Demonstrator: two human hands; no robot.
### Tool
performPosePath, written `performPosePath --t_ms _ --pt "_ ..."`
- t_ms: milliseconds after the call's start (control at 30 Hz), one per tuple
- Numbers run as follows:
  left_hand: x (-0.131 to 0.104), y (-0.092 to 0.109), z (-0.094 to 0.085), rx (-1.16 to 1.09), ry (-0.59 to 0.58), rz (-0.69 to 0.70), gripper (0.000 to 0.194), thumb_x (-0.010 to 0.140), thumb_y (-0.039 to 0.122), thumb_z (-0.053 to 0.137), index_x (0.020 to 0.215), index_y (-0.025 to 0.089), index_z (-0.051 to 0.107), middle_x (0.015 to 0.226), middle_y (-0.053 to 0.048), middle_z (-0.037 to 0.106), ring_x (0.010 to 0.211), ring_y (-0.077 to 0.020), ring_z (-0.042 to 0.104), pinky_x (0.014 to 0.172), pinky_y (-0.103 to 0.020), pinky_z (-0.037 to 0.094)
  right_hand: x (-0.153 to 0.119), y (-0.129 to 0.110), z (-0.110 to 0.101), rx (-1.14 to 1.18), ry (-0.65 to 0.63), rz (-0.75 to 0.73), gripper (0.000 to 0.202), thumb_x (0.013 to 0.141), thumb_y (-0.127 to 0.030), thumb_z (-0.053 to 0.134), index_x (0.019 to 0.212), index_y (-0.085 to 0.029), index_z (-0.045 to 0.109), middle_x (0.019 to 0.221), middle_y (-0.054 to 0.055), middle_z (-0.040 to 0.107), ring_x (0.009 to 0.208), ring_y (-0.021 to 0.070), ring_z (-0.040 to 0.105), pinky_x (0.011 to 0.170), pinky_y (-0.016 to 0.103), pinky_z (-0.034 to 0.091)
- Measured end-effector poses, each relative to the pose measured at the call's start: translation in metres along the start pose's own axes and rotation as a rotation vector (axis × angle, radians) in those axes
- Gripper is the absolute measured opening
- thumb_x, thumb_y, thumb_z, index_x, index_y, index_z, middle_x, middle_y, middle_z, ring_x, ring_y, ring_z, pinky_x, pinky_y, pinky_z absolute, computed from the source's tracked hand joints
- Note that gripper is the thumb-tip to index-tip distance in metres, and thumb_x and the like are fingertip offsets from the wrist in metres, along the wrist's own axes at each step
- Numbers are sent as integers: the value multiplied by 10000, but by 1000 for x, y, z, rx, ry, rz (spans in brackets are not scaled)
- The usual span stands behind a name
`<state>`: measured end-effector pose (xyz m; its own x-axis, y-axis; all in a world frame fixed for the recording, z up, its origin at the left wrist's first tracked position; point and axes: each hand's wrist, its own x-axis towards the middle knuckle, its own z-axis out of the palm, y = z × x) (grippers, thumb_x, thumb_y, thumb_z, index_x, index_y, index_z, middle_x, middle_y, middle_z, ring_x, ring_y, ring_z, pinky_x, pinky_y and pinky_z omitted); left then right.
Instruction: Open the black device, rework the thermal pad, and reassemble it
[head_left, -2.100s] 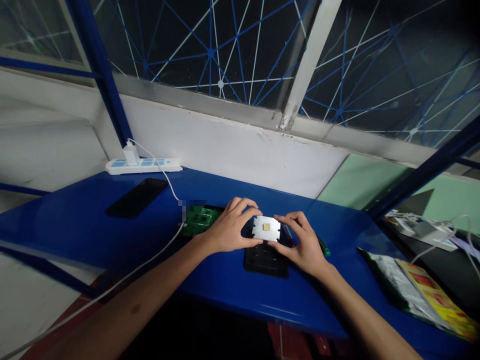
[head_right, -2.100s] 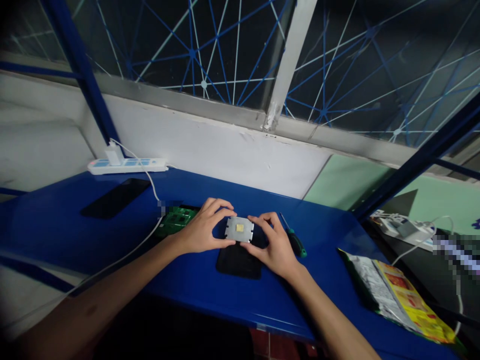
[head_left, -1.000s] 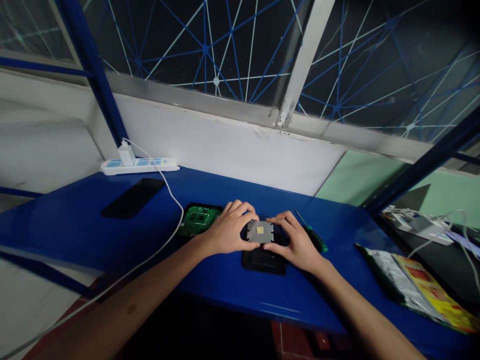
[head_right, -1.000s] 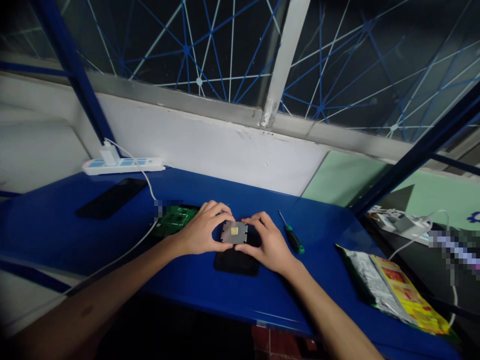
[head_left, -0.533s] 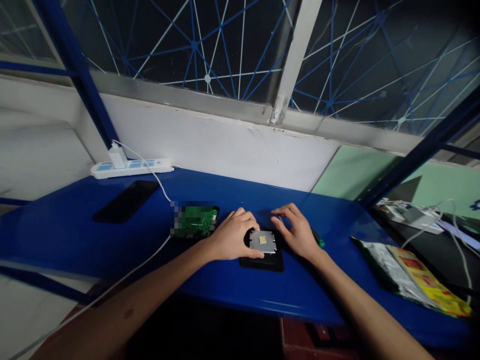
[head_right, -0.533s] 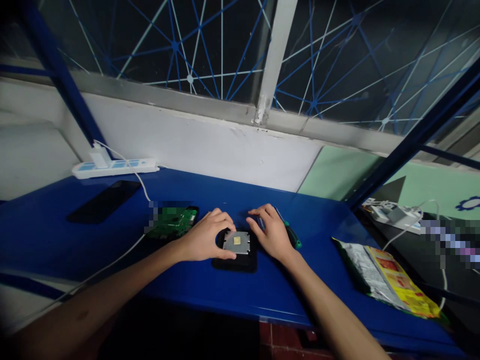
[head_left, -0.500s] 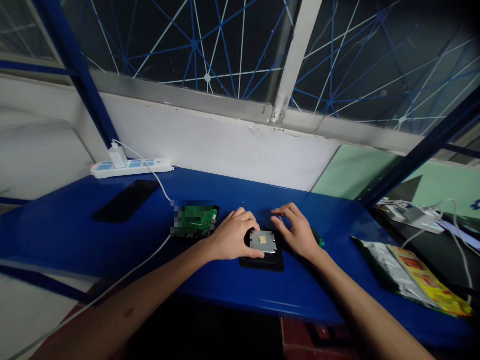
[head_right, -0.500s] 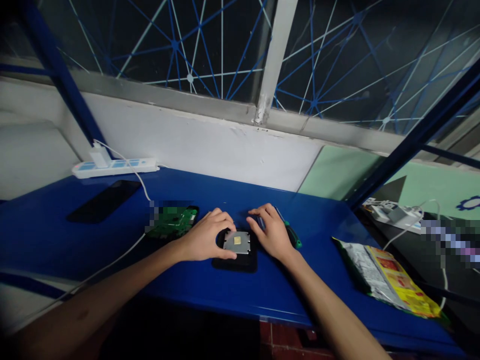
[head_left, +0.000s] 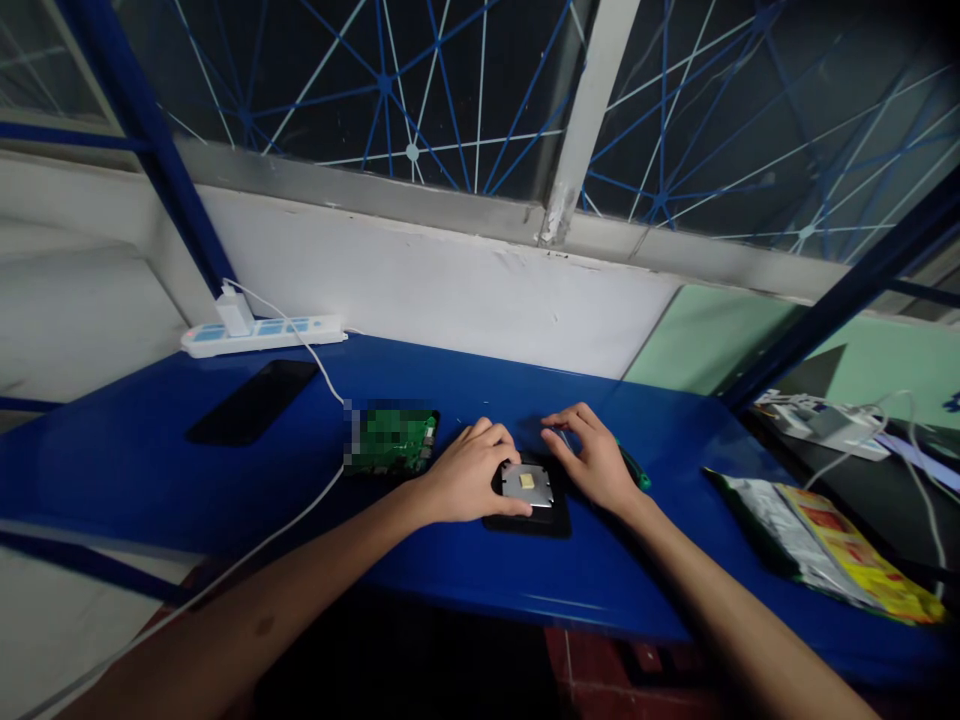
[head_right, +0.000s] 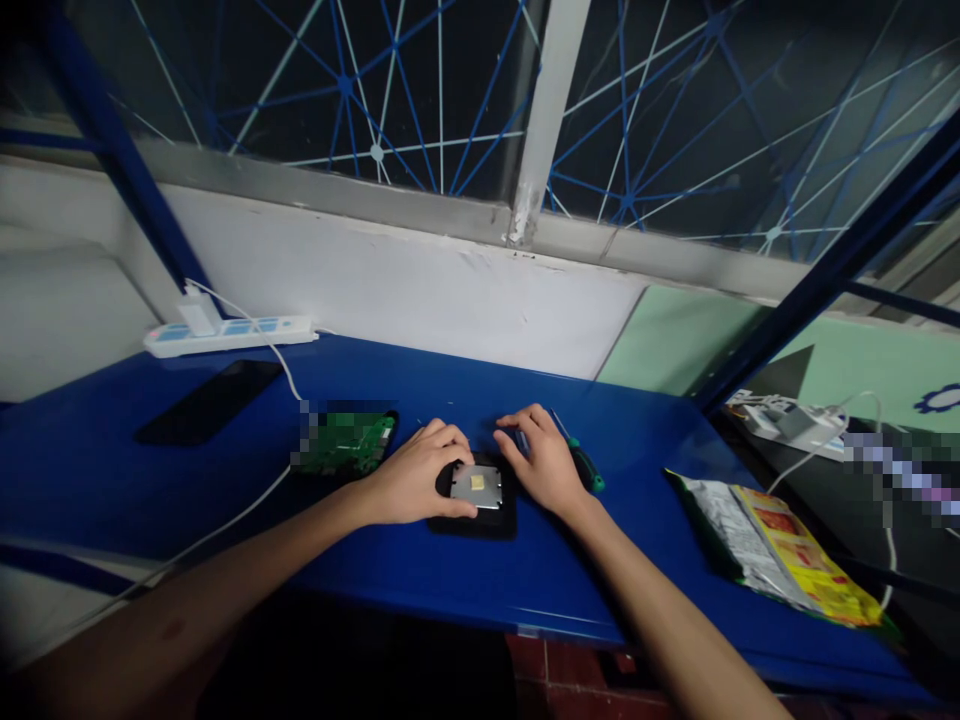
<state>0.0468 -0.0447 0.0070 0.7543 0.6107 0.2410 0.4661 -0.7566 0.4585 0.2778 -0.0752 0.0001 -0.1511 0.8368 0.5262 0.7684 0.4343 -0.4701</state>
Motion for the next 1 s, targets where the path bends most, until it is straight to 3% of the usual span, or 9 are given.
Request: performPosePath --t_ms 467,1000 --pt "-1 -1 4 -34 18 6 467 728 494 864 1076 247 674 1144 -58 599 1078 -289 516 944 -465 470 0 0 0 -14 -4 5 196 986 -364 556 1078 -235 671 1010 73 654 986 241 648 910 428 548" --pt "0 0 2 5 21 -14 429 763 489 851 1030 230 637 1161 -55 589 1092 -290 497 964 -466 440 1 2 -2 -24 16 30 198 976 -371 571 1057 -228 682 1011 79 661 991 247 648 936 449 536"
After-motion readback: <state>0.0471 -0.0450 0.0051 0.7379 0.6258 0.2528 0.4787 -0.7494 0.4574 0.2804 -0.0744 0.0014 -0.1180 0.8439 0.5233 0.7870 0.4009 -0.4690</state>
